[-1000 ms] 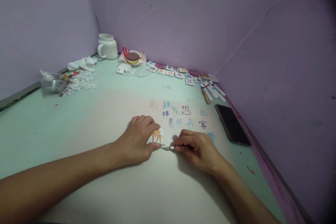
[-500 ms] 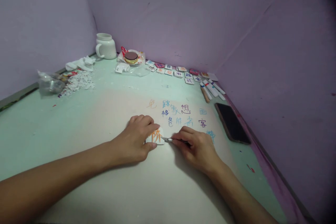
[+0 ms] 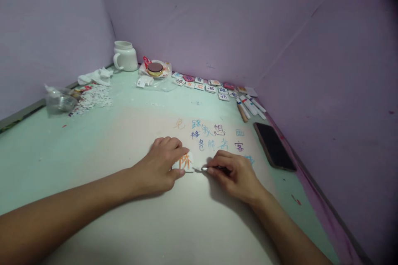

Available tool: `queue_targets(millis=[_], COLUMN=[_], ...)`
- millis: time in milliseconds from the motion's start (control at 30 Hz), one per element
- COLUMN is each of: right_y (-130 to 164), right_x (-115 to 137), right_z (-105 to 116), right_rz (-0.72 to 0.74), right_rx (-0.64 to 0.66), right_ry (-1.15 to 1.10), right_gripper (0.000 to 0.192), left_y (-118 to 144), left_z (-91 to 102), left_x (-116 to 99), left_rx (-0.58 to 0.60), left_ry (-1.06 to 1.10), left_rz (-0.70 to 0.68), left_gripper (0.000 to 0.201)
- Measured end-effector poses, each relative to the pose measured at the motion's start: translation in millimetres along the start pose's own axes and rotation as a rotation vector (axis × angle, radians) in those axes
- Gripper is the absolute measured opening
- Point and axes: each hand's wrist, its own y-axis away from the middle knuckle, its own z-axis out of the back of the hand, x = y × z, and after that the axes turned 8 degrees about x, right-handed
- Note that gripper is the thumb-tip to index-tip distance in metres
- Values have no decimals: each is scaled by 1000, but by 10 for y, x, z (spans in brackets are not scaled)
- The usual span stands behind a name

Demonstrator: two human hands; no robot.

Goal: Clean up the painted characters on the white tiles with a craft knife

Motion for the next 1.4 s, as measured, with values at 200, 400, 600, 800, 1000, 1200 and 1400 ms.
queue_targets(millis=[200, 400, 600, 800, 1000, 1200, 1400], right_y=[-30, -16, 5, -18, 16, 18, 18], right_x=[33, 71, 7, 47, 133, 40, 78], right_z=[-95, -12, -1, -92, 5, -38, -44], right_rz=[-36, -6, -18, -47, -30, -78, -59], right_rx=[-90, 39, 21, -89, 93, -21, -11], right_ry=[70, 58, -47, 57, 38, 2, 83], right_gripper=[13, 11, 11, 13, 12, 11, 13], left_y=[5, -2, -9, -2, -5, -2, -5], left_z=[-2, 30, 15, -14, 5, -10, -10], left_x=[-2, -33, -14, 5, -6, 8, 12], left_rx=[-10, 26, -11, -36, -9, -23, -20], left_ry=[-4, -4, 1, 7, 11, 9, 16], left_rz=[5, 29, 8, -3, 14, 7, 15], left_gripper=[35, 36, 35, 35, 36, 37, 37])
